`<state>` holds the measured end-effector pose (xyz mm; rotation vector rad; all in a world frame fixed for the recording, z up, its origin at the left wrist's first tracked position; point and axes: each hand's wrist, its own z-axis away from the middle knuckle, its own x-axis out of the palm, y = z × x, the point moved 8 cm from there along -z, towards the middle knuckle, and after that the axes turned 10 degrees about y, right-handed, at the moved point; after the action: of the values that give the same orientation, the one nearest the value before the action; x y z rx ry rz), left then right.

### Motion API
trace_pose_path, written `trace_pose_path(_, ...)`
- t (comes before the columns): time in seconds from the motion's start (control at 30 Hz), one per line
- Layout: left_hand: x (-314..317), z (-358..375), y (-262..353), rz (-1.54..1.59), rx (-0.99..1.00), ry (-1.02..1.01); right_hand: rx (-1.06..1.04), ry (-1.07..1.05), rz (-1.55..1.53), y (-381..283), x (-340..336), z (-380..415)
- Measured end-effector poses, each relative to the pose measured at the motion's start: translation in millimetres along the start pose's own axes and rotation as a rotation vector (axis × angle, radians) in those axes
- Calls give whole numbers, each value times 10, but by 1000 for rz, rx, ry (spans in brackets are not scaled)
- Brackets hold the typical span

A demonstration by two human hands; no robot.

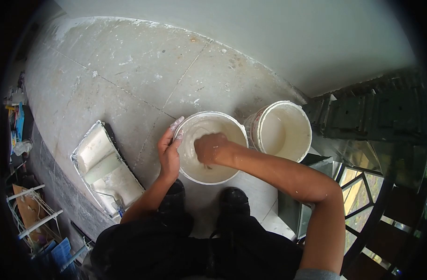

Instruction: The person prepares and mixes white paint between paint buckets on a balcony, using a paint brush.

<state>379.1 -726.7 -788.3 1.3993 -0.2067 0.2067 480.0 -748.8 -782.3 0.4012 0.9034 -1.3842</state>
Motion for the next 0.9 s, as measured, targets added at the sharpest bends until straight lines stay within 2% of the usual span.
trace_pose_path(0.1, -16, -5, -10, 6, -9, -11, 25, 252, 109, 196, -162, -18)
trace_pose_path(0.13, -19, -5, -13, 11, -8, -14, 46, 199, 163, 180, -137, 22)
trace_pose_path(0.23, -40, -6, -62, 47, -4, -5, -44, -165, 164, 10, 85, 83)
trace_pose_path(0.27, -35, -11, -70, 64, -1, 0, -60, -179, 54, -23, 58, 63)
trace_pose_path(0.37, -12, -3, -11, 44, -23, -8, 79, 175, 44, 147, -214, -63)
trace_pose_path(0.4, -16, 4, -19, 48, -22, -8, 86, 236, 99, 161, -269, -4)
trace_pose_path(0.53, -22, -6, -19, 67, -9, -17, 15, -88, 179, 7, 48, 100)
trace_pose_path(0.63, -3, -9, 14, 42, -2, -27, 42, 165, -28, 50, -40, 48)
trace_pose_path(0.77, -22, -8, -28, 39, -37, -5, 88, 297, 174, 163, -109, 105)
trace_pose_path(0.9, -11, -6, -13, 42, -4, -8, -88, -124, 108, -117, 156, 197)
